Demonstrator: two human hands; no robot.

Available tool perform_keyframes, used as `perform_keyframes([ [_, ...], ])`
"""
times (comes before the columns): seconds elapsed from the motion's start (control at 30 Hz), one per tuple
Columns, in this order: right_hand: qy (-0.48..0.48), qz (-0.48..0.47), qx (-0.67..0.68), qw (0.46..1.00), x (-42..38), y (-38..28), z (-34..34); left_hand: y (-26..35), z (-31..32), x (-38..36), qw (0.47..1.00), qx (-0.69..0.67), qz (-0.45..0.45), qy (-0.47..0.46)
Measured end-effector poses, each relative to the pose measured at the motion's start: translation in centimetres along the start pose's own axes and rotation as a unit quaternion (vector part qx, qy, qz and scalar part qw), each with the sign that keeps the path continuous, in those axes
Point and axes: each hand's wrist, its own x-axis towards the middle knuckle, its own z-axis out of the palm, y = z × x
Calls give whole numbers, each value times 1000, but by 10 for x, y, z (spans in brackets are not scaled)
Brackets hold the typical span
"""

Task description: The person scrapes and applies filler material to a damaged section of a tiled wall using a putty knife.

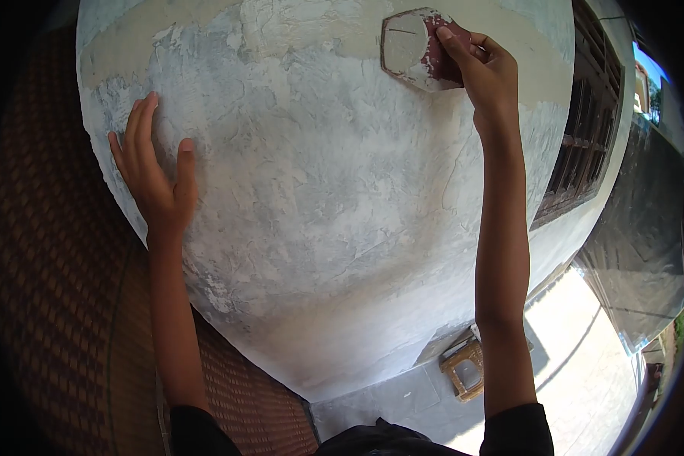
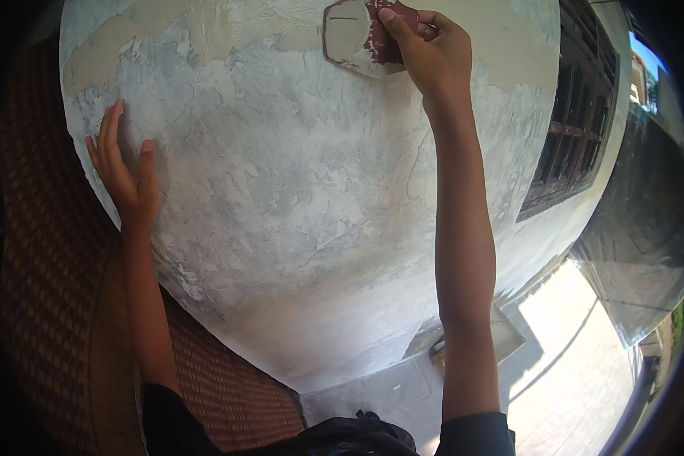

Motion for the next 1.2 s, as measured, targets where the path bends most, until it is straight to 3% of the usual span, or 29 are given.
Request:
perform_keyframes([
  [0.1,13,3,-35,999,5,10,-8,0,-1,-1,1000,-1,0,1],
  [0.27,2,14,28,1000,3,4,-9,1,0,-1,1000,-1,3,-3],
  [0.4,18,9,-38,999,4,5,-5,3,-1,0,1000,-3,1,8],
  [0.53,20,32,17,999,6,2,-13,2,-1,0,1000,-4,3,2],
  [0.7,20,0,-23,1000,5,4,1,2,0,0,1000,-6,0,3],
  [0.8,30,37,-24,999,7,4,-12,1,-2,0,1000,-3,-1,1],
  [1.2,32,35,7,999,-5,-9,-4,1,-1,0,1000,0,4,-1],
])
